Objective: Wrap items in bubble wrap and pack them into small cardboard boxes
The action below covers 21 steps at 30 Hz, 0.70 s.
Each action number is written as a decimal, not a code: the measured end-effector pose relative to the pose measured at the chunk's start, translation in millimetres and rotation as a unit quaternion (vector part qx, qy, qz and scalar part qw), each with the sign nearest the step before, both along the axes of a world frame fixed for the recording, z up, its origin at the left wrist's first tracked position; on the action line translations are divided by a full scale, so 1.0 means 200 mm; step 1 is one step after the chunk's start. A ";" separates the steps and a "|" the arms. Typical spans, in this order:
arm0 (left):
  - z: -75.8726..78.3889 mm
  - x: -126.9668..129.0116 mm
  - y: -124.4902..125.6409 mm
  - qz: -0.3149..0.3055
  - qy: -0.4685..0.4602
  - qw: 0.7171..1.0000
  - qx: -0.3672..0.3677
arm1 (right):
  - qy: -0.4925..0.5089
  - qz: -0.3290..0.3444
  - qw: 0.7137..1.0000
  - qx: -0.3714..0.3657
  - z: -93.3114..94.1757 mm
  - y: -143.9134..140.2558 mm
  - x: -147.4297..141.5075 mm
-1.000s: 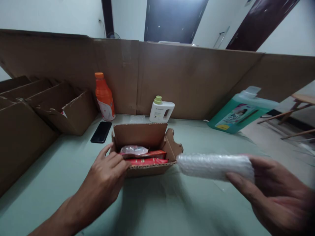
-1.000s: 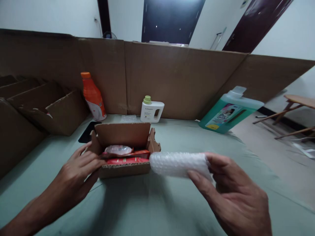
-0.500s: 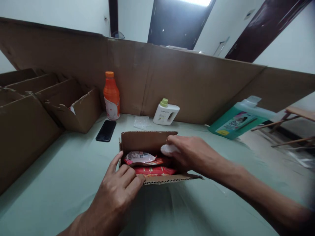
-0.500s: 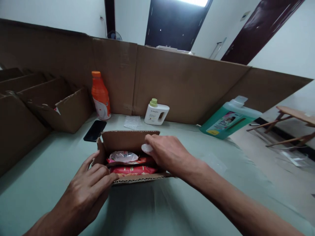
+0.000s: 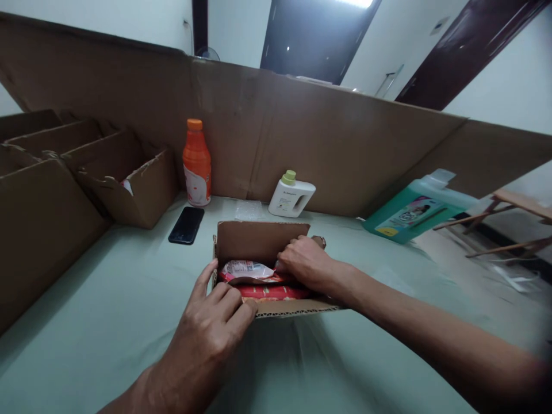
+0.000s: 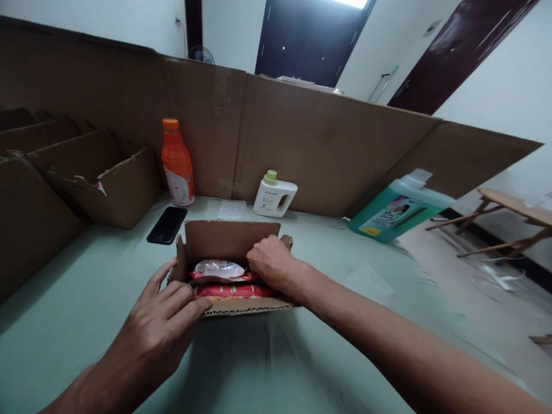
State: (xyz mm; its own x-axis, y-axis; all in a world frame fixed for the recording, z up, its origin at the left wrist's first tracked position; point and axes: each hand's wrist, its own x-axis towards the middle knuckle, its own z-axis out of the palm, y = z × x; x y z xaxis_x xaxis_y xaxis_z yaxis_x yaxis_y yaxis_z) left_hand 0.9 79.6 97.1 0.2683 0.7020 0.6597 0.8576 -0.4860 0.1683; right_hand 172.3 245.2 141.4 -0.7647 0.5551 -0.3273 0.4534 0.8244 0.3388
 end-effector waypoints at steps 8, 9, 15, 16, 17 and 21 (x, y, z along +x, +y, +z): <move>-0.03 0.02 -0.11 0.064 -0.095 0.992 0.051 | 0.155 -0.003 0.988 0.003 0.22 -0.03 0.23; -0.06 0.01 -0.13 0.079 -0.124 0.987 0.059 | 0.233 -0.011 0.972 0.035 0.24 -0.05 0.33; -0.41 -0.08 -0.25 0.174 -0.384 0.891 -0.167 | 0.523 -0.232 0.820 -0.024 -0.14 -0.28 0.81; -0.46 -0.08 -0.25 0.175 -0.417 0.871 -0.192 | 0.537 -0.256 0.801 -0.068 -0.26 -0.31 0.80; -0.51 -0.08 -0.24 0.171 -0.440 0.857 -0.205 | 0.548 -0.267 0.785 -0.112 -0.37 -0.33 0.77; -0.57 -0.03 -0.13 0.114 -0.485 0.836 -0.230 | 0.573 -0.298 0.738 -0.195 -0.62 -0.29 0.53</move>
State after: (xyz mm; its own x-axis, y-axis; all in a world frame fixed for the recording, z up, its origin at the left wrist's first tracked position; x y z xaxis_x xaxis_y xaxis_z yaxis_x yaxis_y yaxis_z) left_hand -4.2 54.4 -17.7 -0.4116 0.9013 0.1348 0.2697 -0.0208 0.9627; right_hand 279.1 186.6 17.1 -0.3211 0.9391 0.1224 0.5793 0.2970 -0.7591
